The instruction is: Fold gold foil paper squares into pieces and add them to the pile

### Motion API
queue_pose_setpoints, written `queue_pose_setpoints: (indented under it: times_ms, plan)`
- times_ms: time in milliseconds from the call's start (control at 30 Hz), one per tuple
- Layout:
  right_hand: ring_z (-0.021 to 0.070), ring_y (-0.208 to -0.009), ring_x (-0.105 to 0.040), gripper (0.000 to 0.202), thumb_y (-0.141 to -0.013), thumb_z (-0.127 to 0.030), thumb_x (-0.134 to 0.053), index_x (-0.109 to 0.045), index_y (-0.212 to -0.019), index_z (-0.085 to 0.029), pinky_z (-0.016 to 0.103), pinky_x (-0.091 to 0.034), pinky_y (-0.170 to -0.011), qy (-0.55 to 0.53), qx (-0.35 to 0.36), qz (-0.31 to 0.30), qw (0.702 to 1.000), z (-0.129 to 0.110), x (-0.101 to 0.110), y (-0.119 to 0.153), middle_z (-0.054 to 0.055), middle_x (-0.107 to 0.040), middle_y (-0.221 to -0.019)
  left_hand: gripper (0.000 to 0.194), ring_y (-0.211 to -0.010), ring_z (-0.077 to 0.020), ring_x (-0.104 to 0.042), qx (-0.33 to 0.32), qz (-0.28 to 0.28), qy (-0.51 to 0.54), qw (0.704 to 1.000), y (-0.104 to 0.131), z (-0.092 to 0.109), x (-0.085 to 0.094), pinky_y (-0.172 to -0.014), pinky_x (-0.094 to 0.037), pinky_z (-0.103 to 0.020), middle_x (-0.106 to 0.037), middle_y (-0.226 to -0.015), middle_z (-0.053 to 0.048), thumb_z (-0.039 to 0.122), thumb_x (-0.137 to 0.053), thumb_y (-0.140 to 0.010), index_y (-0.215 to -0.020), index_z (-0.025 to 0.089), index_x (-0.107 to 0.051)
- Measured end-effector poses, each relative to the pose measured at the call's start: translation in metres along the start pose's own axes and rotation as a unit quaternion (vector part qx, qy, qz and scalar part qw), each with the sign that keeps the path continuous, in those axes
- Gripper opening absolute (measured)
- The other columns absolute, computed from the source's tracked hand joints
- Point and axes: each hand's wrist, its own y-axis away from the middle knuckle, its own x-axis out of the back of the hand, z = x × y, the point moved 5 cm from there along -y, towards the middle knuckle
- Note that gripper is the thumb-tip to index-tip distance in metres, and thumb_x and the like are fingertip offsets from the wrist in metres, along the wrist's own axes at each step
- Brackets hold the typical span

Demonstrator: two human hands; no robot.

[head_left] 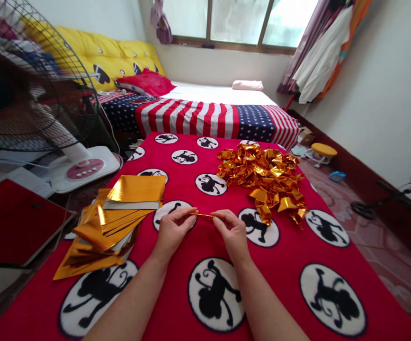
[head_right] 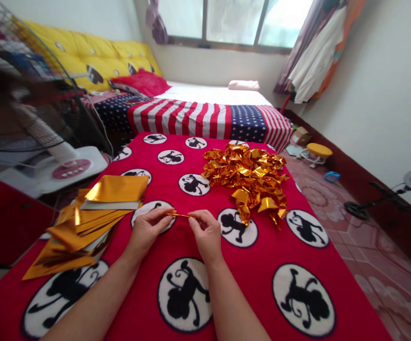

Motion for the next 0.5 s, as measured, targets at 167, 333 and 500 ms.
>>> queue_pose_setpoints:
  times_ms: [167, 333, 500]
  plan:
    - [0.0174, -0.081, -0.062, 0.011, -0.082, -0.022, -0.061, -0.072, -0.085, -0.019, 0.028, -0.049, -0.071, 0.007, 0.004, 0.008, 1.0, 0.0006, -0.0007, -0.0007, 0.005, -0.066, -0.086, 0.023, -0.084, -0.0171, -0.067, 0.004, -0.008, 0.008, 1.0, 0.0001, -0.0012, -0.0005, -0.075, -0.054, -0.024, -0.073, -0.092, -0.007, 0.027, -0.072, -0.073, -0.091, 0.015, -0.075]
    - [0.0172, -0.081, -0.062, 0.01, -0.081, -0.021, -0.062, -0.071, -0.084, -0.02, 0.028, -0.049, -0.073, 0.012, 0.01, 0.016, 1.0, 0.001, -0.0012, -0.0001, 0.004, -0.066, -0.085, 0.021, -0.082, -0.0163, -0.066, 0.004, -0.005, 0.015, 1.0, -0.0001, -0.0027, -0.0004, -0.074, -0.053, -0.023, -0.073, -0.09, -0.006, 0.027, -0.072, -0.073, -0.09, 0.015, -0.075]
    - [0.0171, -0.081, -0.062, 0.007, -0.079, -0.019, -0.063, -0.07, -0.082, -0.02, 0.027, -0.049, -0.071, 0.01, 0.013, 0.017, 1.0, 0.0024, -0.0027, 0.0004, 0.004, -0.065, -0.084, 0.021, -0.08, -0.0167, -0.066, 0.003, -0.003, 0.019, 1.0, -0.0001, -0.0013, -0.0011, -0.073, -0.054, -0.025, -0.072, -0.088, -0.006, 0.026, -0.073, -0.071, -0.089, 0.014, -0.075]
